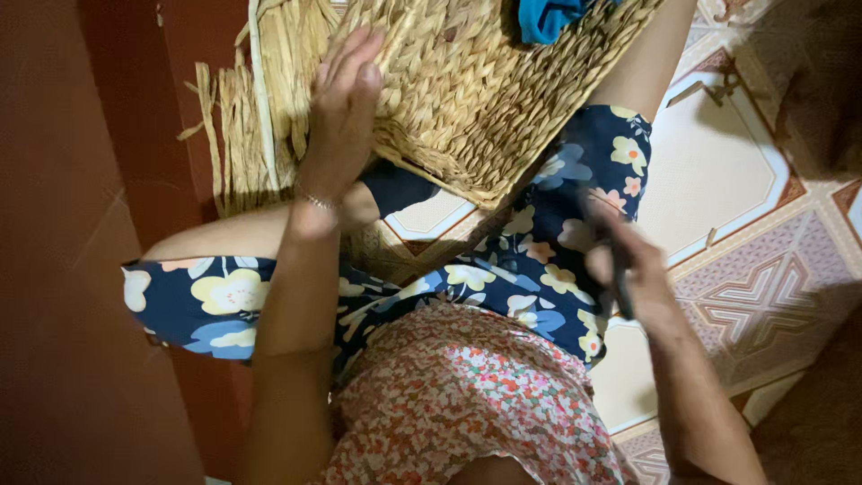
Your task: The person trims excess woven fibers from a rectangular basket using scissors and wipes the surface with a blue cloth. They rotate the basket to access different edges, cut protruding strands, and occasionally wipe the basket before continuing to trim.
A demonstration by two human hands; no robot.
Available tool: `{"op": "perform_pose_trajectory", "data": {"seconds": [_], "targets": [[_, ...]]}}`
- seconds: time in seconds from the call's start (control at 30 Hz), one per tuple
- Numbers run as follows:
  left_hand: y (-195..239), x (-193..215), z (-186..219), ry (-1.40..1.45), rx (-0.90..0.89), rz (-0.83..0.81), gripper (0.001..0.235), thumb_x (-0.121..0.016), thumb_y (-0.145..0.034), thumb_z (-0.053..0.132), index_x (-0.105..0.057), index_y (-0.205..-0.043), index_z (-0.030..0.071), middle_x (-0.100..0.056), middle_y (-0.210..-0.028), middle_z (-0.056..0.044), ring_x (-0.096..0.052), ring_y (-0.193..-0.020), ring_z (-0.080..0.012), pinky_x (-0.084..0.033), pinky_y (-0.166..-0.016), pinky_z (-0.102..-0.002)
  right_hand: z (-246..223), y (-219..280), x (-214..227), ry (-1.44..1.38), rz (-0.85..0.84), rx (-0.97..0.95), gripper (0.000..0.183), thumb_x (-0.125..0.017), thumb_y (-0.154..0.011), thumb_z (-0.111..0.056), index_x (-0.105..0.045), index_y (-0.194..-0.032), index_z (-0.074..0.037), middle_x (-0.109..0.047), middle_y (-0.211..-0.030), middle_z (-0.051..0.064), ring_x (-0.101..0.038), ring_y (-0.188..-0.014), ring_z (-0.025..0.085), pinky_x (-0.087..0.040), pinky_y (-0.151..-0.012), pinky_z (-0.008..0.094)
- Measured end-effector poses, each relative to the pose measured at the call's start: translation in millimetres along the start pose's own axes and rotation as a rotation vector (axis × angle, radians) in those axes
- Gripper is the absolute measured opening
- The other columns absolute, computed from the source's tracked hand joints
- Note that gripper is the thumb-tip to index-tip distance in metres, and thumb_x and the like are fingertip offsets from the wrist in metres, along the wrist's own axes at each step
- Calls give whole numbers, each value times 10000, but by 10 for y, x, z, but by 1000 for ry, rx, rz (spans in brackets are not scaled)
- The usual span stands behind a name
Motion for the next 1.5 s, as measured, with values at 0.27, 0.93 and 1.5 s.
{"op": "perform_pose_trajectory", "data": {"seconds": [0.27,0.93,1.5], "targets": [[154,-158,90,-66,-236,56,363,-441,-1147,163,-504,-1502,212,-488,-1608,-125,-388,-1549,-345,-223,-1339,-520,-641,-603,-688,323,-388,-182,780,-619,-875,-621,-523,-1487,-146,-580,-611,31,-620,-551,170,-492,-579,340],[203,-123,220,-4,-125,63,404,-391,-1163,231,-557,-1531,213,-444,-1666,6,-282,-1578,-227,-78,-1349,-477,-318,-1054,-714,-459,-539,-412,877,-759,-861,-494,-446,-1617,-177,-447,-687,-36,-453,-444,92,-432,-365,286],[277,-94,248,84,-112,47,397,-390,-1188,321,-543,-1539,216,-432,-1647,-9,-263,-1586,-241,-66,-1353,-479,-791,-1116,-737,46,-632,-531,909,-666,-724,-689,-532,-1484,-208,-561,-573,4,-489,-379,114,-422,-367,283]]}}
Point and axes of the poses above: each hand's wrist, its own y-axis away from the middle knuckle, its own x-axis out of the back of the hand, z = x × y, the point moved 3 cm from there along -y, towards the middle knuckle
